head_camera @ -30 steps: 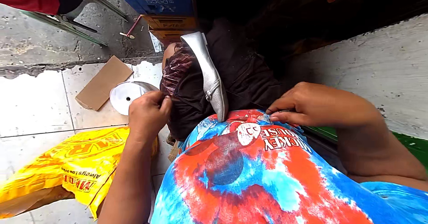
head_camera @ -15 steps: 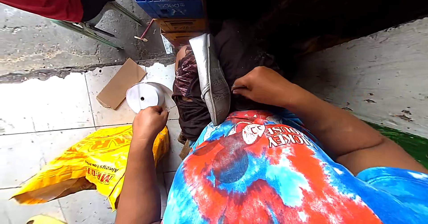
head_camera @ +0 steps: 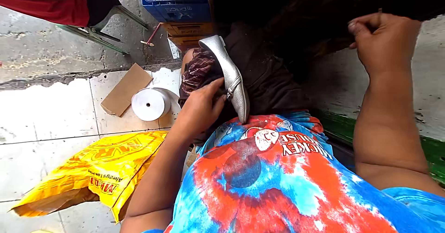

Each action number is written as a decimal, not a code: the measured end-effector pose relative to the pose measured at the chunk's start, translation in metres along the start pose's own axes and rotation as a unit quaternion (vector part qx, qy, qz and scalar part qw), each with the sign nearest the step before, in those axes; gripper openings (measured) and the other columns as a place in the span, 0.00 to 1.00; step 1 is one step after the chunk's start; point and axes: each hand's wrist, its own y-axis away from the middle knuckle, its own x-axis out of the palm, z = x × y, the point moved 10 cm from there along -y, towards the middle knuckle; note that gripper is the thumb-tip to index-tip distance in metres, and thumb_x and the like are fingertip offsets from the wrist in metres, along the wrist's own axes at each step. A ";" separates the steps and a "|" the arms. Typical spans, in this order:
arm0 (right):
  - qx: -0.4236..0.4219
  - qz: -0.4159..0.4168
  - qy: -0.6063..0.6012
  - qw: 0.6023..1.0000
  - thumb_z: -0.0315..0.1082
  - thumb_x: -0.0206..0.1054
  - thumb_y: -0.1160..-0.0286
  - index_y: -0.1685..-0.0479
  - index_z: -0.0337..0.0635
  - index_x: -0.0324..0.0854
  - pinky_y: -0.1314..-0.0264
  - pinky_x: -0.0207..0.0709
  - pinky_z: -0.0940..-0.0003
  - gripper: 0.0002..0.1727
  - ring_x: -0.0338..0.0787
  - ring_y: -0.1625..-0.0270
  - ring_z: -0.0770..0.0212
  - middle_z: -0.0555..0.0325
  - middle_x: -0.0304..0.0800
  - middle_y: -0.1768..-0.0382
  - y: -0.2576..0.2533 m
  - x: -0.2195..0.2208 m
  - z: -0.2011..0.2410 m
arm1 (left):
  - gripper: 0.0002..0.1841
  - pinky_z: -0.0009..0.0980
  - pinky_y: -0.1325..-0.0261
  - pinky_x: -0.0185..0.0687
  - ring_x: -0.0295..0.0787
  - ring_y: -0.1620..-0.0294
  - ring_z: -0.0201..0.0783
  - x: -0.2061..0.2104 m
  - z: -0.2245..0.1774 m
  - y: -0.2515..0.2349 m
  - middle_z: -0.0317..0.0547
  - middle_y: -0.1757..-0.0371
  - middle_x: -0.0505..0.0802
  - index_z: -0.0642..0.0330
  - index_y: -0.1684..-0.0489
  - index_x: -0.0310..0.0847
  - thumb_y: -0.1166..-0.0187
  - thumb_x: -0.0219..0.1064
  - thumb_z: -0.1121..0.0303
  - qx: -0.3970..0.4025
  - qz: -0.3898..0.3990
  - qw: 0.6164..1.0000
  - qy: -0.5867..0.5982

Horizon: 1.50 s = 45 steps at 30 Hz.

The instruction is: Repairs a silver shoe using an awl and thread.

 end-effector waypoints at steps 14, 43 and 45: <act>-0.388 0.320 -0.136 0.853 0.40 0.62 0.16 0.68 0.44 0.91 0.64 0.81 0.71 0.16 0.86 0.69 0.69 0.62 0.88 0.74 0.115 0.104 0.157 | 0.21 0.34 0.65 0.77 0.81 0.73 0.34 -0.009 0.060 0.035 0.42 0.79 0.82 0.63 0.84 0.79 0.16 0.59 0.62 -0.006 -0.055 0.998 0.001; -0.297 0.281 -0.073 0.910 0.62 0.65 0.23 0.79 0.42 0.80 0.72 0.73 0.55 0.31 0.82 0.76 0.57 0.58 0.77 0.83 0.105 0.140 0.192 | 0.18 0.39 0.69 0.81 0.84 0.76 0.37 -0.037 0.055 0.038 0.45 0.77 0.88 0.64 0.75 0.89 0.21 0.66 0.59 0.051 -0.044 0.996 -0.053; -0.319 0.265 -0.061 0.908 0.62 0.65 0.25 0.80 0.43 0.78 0.74 0.71 0.55 0.30 0.82 0.76 0.57 0.58 0.76 0.83 0.111 0.148 0.194 | 0.23 0.35 0.74 0.72 0.77 0.80 0.35 -0.041 0.065 0.044 0.41 0.82 0.80 0.60 0.85 0.80 0.21 0.66 0.52 0.075 -0.052 0.994 -0.066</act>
